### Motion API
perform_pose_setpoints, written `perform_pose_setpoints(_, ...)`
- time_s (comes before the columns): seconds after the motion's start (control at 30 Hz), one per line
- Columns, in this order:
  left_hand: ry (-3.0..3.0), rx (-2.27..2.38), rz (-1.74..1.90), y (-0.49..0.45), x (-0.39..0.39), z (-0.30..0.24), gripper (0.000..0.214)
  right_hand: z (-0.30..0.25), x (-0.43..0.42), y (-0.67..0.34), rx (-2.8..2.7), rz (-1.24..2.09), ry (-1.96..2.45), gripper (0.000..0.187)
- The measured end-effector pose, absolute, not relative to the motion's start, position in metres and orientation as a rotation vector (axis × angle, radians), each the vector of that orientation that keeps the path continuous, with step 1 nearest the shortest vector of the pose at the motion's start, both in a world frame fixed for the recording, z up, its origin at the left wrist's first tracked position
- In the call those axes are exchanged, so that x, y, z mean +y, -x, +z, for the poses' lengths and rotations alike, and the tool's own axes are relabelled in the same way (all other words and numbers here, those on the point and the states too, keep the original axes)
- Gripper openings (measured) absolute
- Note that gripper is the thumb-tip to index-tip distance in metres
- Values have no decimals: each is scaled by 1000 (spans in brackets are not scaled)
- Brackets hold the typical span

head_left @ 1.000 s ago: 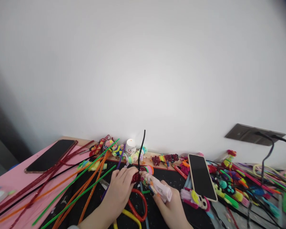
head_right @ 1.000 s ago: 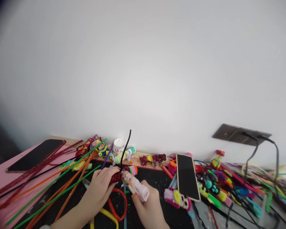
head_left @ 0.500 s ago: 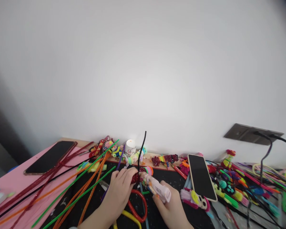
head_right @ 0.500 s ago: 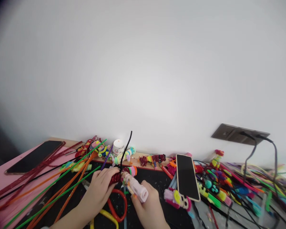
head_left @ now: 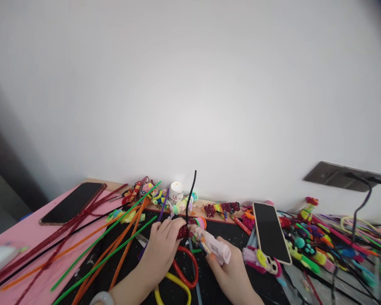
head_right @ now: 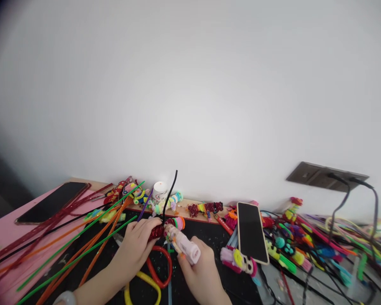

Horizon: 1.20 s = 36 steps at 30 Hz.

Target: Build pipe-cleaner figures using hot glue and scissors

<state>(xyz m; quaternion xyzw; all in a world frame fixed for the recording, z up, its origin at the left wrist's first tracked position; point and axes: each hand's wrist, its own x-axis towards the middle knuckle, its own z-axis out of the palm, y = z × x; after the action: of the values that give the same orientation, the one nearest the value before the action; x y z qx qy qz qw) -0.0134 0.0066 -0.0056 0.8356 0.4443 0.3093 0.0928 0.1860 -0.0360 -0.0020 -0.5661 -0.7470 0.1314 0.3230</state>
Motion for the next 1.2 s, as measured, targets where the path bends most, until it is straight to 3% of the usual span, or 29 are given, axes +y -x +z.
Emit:
perform_pose_setpoints(0.4, -2432, 1371, 943, 14, 6, -9, 33, -3, -37, -187, -1978, 349, 1478, 10)
perform_pose_setpoints(0.9, -2392, 1476, 997, 15, 9, -14, 31, -2, -38, -186, -1988, 414, 1473, 20)
perform_pose_setpoints(1.07, -2336, 1548, 1046, 16, 12, -15, 27, 4, -35, -196, -1873, 373, 1600, 5)
perform_pose_setpoints(1.2, -2332, 1547, 1052, 16, 13, -15, 25, 9, -29, -204, -1858, 205, 1804, 18)
